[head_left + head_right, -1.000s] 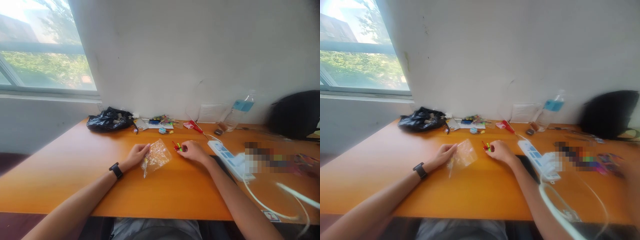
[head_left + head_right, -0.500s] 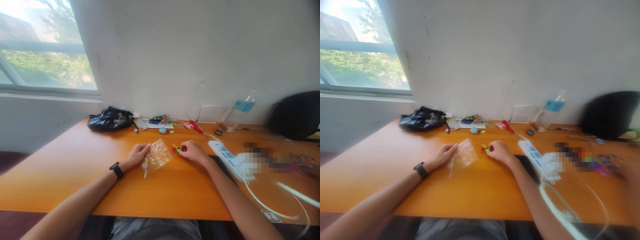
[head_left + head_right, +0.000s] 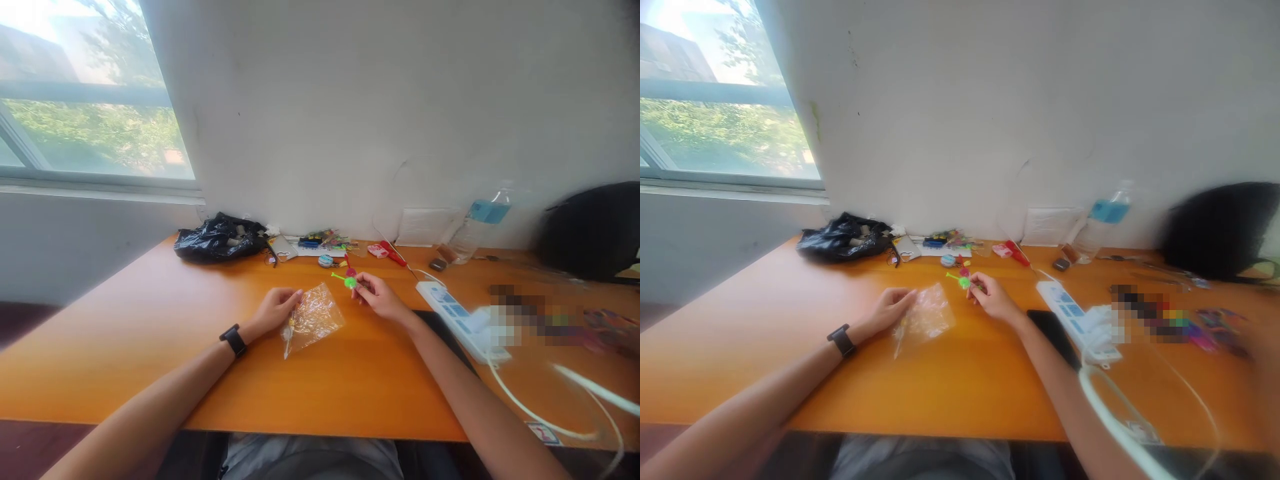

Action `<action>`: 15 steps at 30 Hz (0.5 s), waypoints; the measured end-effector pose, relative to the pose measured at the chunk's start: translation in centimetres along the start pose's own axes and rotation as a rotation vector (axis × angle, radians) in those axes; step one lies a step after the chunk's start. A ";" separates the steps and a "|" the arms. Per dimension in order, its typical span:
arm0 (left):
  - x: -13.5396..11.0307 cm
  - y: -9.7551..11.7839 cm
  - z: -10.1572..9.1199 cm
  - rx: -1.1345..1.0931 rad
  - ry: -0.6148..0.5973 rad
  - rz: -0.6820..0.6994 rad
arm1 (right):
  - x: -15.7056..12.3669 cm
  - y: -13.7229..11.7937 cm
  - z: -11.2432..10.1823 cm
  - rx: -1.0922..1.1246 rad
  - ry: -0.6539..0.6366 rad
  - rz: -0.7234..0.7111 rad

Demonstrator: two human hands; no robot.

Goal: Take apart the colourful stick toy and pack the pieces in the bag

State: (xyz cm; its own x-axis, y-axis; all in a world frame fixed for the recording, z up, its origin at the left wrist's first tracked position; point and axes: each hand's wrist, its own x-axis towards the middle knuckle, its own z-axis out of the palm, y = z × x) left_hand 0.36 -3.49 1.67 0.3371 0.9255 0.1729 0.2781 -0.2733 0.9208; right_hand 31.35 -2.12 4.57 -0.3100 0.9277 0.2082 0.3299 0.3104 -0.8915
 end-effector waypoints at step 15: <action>0.2 -0.6 0.2 0.018 0.086 -0.029 | -2.6 -2.9 7.4 0.260 -0.076 -0.042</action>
State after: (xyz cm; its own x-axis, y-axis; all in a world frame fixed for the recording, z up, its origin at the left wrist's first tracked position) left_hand 0.46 -3.19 1.02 0.2503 0.9521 0.1759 0.3034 -0.2496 0.9196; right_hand 24.63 -6.99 3.67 -0.3880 0.8936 0.2255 0.0780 0.2757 -0.9581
